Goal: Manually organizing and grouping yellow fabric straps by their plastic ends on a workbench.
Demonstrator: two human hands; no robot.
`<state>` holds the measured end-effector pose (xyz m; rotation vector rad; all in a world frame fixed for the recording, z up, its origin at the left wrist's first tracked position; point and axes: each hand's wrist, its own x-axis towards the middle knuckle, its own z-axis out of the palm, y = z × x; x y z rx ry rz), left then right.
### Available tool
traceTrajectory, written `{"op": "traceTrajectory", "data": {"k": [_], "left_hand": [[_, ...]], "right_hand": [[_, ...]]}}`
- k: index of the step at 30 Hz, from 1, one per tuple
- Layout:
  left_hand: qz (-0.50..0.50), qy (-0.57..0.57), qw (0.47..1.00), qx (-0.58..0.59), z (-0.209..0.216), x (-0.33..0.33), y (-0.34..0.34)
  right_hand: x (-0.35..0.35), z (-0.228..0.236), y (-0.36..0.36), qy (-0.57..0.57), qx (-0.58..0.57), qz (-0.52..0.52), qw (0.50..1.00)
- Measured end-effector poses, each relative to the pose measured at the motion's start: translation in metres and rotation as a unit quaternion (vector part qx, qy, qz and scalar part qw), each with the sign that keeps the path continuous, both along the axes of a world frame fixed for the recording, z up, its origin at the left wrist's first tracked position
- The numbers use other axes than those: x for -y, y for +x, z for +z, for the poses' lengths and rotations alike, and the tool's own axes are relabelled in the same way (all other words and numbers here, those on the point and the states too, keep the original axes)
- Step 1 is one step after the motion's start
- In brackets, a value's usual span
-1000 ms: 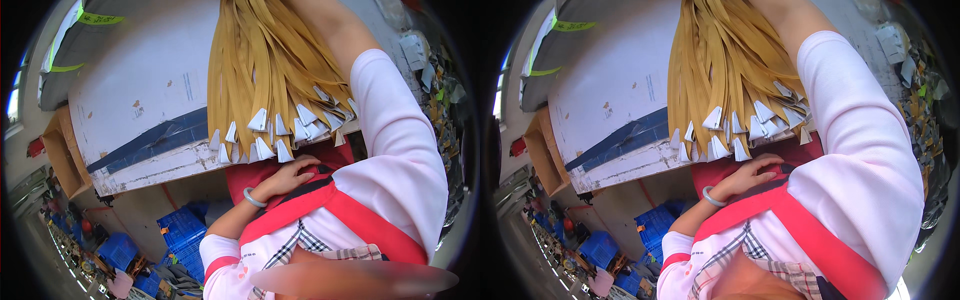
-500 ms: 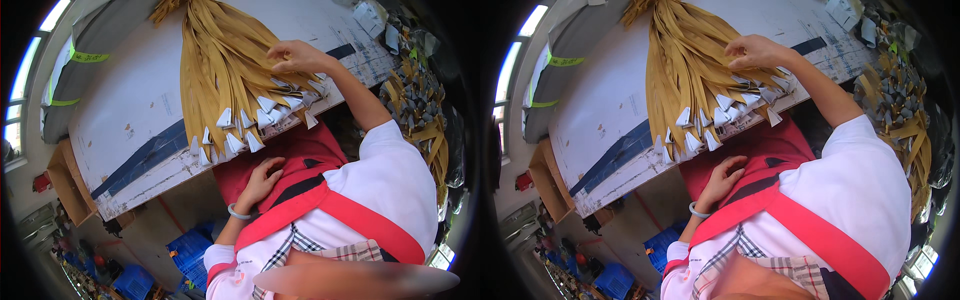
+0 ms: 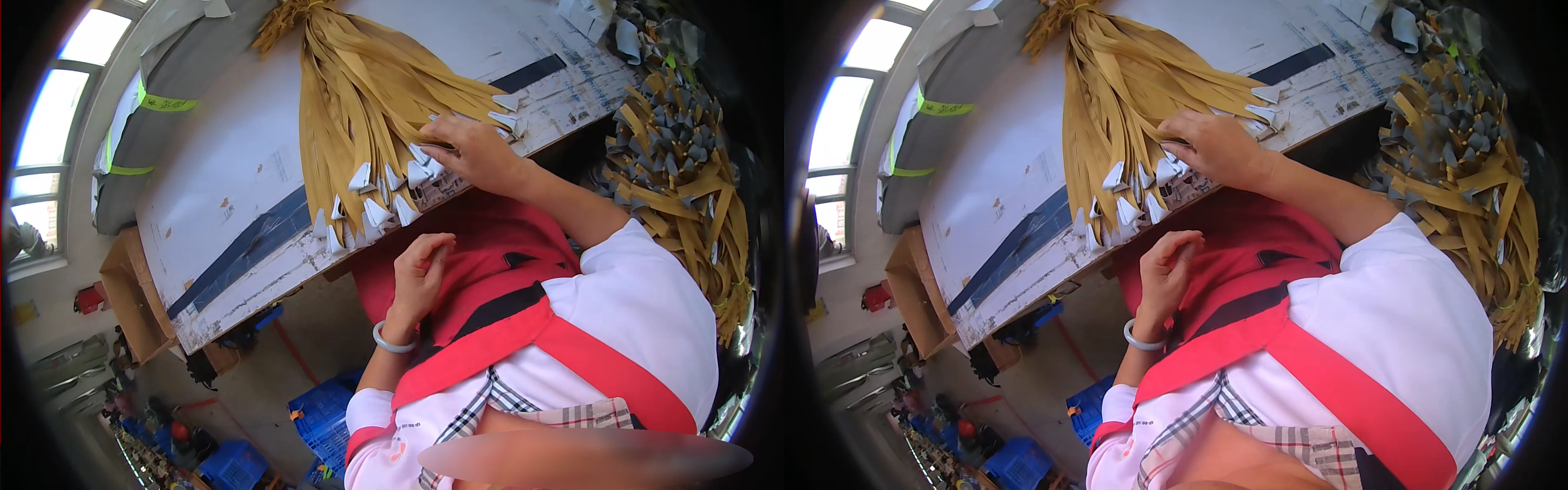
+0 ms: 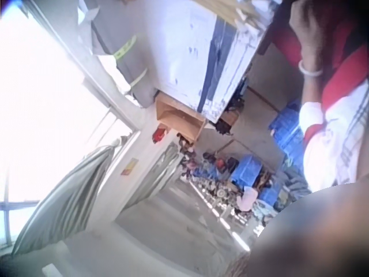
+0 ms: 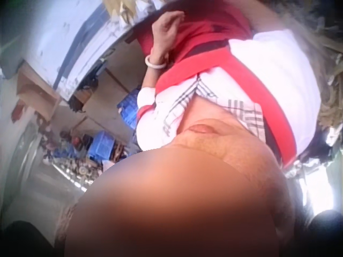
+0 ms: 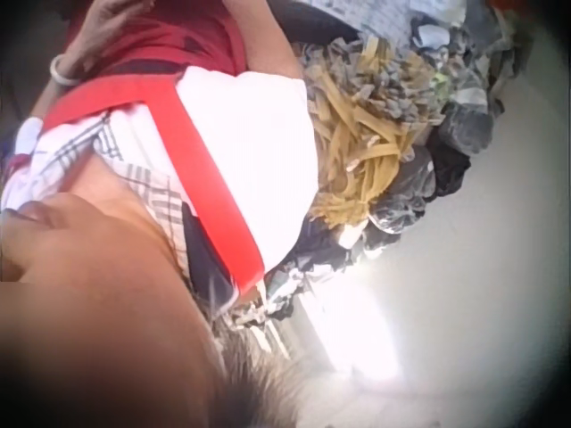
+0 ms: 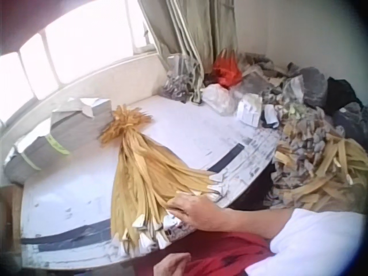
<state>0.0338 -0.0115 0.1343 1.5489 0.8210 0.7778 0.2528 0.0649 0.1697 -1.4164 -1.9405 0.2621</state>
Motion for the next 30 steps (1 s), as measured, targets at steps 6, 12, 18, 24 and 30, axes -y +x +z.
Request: {"op": "traceTrajectory", "data": {"k": [6,12,18,24,30], "left_hand": [[0.162,0.133,0.977,0.032,0.028,-0.053,-0.001],[0.162,0.235,0.958,-0.004,0.042,-0.072,0.011],[0.220,0.057,0.958,0.173,0.029,-0.079,0.022],[0.174,0.194,0.962,0.087,0.014,-0.086,0.016],[0.081,0.106,0.985,0.106,0.031,-0.102,-0.006]], "right_hand": [[-0.003,-0.002,-0.023,0.051,-0.134,0.047,0.989],[-0.001,-0.007,-0.023,0.057,-0.176,0.124,0.975],[0.009,-0.003,-0.036,-0.106,-0.432,0.079,0.892],[0.005,-0.006,-0.029,-0.041,-0.215,0.117,0.969],[-0.027,0.022,0.000,-0.212,-0.262,0.286,0.897]]}}
